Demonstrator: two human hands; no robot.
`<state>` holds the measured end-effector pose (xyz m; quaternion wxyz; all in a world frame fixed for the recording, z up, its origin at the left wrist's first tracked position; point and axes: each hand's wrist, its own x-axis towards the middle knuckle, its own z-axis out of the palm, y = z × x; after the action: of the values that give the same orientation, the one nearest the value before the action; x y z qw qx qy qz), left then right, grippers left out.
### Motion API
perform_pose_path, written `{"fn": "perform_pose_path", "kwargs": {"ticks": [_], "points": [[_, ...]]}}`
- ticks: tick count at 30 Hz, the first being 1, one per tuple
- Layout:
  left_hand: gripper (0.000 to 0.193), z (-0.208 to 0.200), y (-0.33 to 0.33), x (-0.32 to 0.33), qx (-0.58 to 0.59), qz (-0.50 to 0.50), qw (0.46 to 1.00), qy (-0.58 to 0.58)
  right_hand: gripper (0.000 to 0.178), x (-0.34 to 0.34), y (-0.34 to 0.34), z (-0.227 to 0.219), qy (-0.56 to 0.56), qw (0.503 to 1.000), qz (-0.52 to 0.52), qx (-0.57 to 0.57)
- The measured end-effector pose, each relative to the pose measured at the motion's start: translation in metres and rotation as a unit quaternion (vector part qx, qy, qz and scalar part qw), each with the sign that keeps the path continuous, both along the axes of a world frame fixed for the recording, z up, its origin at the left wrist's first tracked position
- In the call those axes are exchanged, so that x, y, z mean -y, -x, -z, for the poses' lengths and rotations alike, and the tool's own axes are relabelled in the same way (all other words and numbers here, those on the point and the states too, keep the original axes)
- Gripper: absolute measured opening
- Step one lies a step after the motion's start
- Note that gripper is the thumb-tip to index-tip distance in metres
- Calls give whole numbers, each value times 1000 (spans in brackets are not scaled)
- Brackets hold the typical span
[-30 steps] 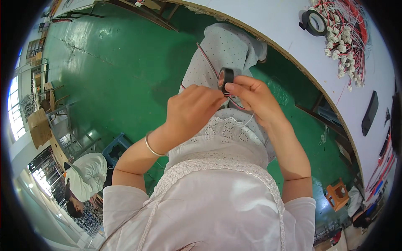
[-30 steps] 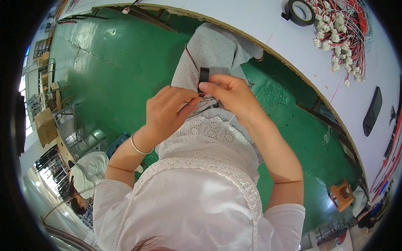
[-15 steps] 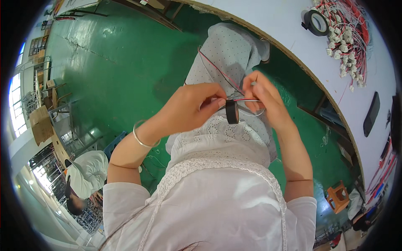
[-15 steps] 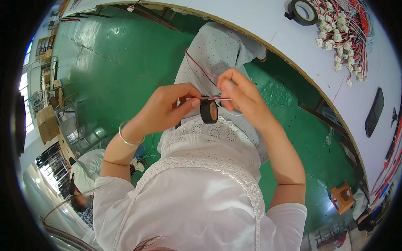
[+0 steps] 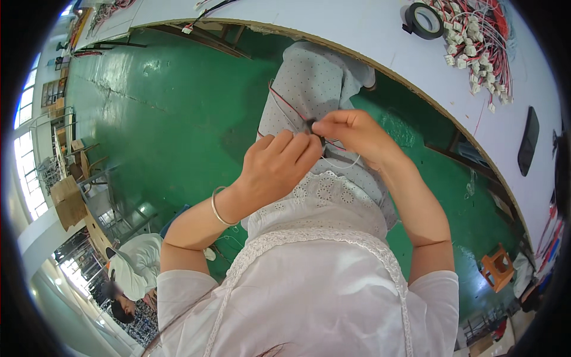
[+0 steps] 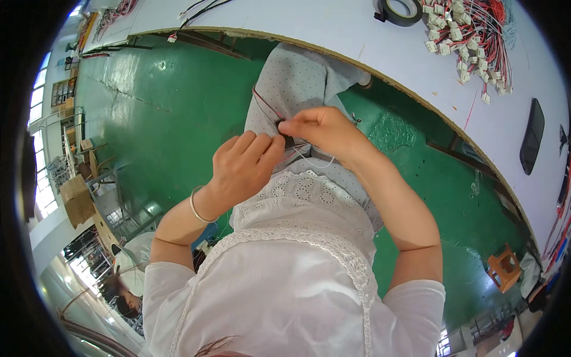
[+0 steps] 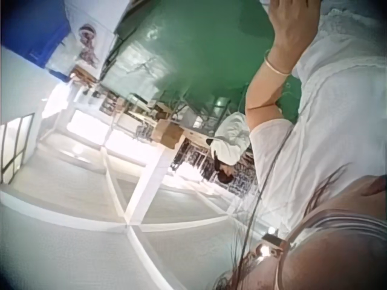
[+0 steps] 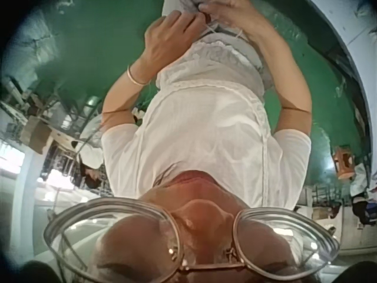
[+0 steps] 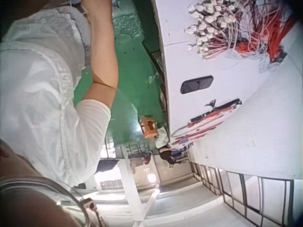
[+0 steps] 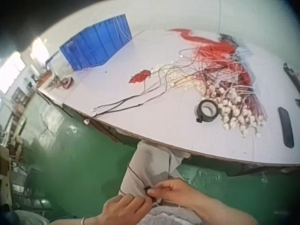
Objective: Assembling, inspecting, and taping electrical wire harnesses at a manual workstation.
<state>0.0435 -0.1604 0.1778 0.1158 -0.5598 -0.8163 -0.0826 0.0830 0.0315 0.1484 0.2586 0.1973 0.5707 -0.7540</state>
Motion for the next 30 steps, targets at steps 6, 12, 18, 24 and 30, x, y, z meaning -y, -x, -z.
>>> {"fn": "perform_pose_path", "kwargs": {"ticks": [6,12,18,24,30], "points": [[9,-13,10,6,529,-132,832,-101,22,-6,-24,26,268,945,159,-99],[15,-6,24,8,718,-57,691,-57,17,-8,-14,-18,44,978,69,-191],[16,0,-2,-22,607,-140,761,-182,18,-12,-14,-16,10,967,121,-223],[20,-5,22,-9,910,-181,349,-128,16,-29,-23,6,47,932,9,-360],[19,-19,32,-10,894,-135,416,-98,22,-32,-17,-6,30,985,38,-166]]}}
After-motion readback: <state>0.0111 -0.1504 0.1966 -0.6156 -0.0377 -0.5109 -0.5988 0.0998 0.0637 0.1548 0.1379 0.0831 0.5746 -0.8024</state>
